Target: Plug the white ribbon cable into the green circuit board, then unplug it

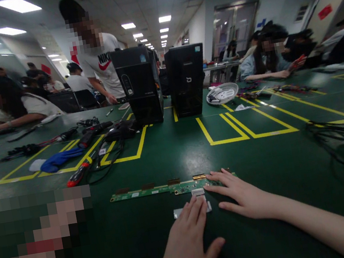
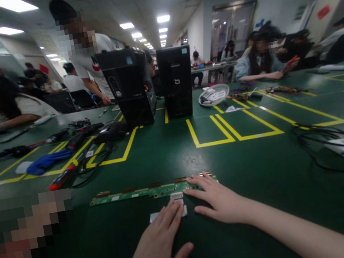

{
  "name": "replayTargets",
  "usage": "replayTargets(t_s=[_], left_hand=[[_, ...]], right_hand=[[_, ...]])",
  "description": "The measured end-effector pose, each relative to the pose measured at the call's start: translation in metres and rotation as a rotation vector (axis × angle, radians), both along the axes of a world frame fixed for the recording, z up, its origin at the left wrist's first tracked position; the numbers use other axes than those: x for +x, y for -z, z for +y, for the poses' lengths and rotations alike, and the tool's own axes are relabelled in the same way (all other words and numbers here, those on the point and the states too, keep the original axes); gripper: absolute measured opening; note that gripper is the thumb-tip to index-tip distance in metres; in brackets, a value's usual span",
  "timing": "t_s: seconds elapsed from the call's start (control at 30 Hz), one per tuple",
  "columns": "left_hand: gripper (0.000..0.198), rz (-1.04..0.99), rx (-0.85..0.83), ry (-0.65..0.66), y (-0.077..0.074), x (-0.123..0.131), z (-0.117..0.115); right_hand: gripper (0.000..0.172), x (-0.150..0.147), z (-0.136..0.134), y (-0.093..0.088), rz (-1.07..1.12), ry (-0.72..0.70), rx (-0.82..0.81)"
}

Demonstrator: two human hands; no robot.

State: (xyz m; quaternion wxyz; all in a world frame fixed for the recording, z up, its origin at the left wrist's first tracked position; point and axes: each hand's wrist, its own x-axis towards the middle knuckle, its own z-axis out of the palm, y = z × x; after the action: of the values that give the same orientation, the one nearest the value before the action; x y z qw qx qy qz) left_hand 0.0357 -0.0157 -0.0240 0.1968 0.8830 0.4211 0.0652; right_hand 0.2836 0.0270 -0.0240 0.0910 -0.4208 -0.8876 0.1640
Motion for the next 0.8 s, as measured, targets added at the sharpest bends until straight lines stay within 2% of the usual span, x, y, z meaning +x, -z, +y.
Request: replayTargets(t_s=[0.2, 0.5, 0.8], left_hand=[[0.069, 0.018, -0.028, 0.027, -0.006, -0.005, 0.002], [0.07, 0.06, -0.074, 0.059, -0.023, -0.006, 0.008], [0.081, 0.047, -0.064, 0.029, -0.013, -0.003, 0.007]], right_hand=[[0.052, 0.002, 0.0, 0.002, -0.01, -0.007, 0.0], [0.053, 0.001, 0.0, 0.001, -0.028, -0.001, -0.013], [0.053, 0.001, -0.001, 0.0, -0.025, -0.005, -0.003]])
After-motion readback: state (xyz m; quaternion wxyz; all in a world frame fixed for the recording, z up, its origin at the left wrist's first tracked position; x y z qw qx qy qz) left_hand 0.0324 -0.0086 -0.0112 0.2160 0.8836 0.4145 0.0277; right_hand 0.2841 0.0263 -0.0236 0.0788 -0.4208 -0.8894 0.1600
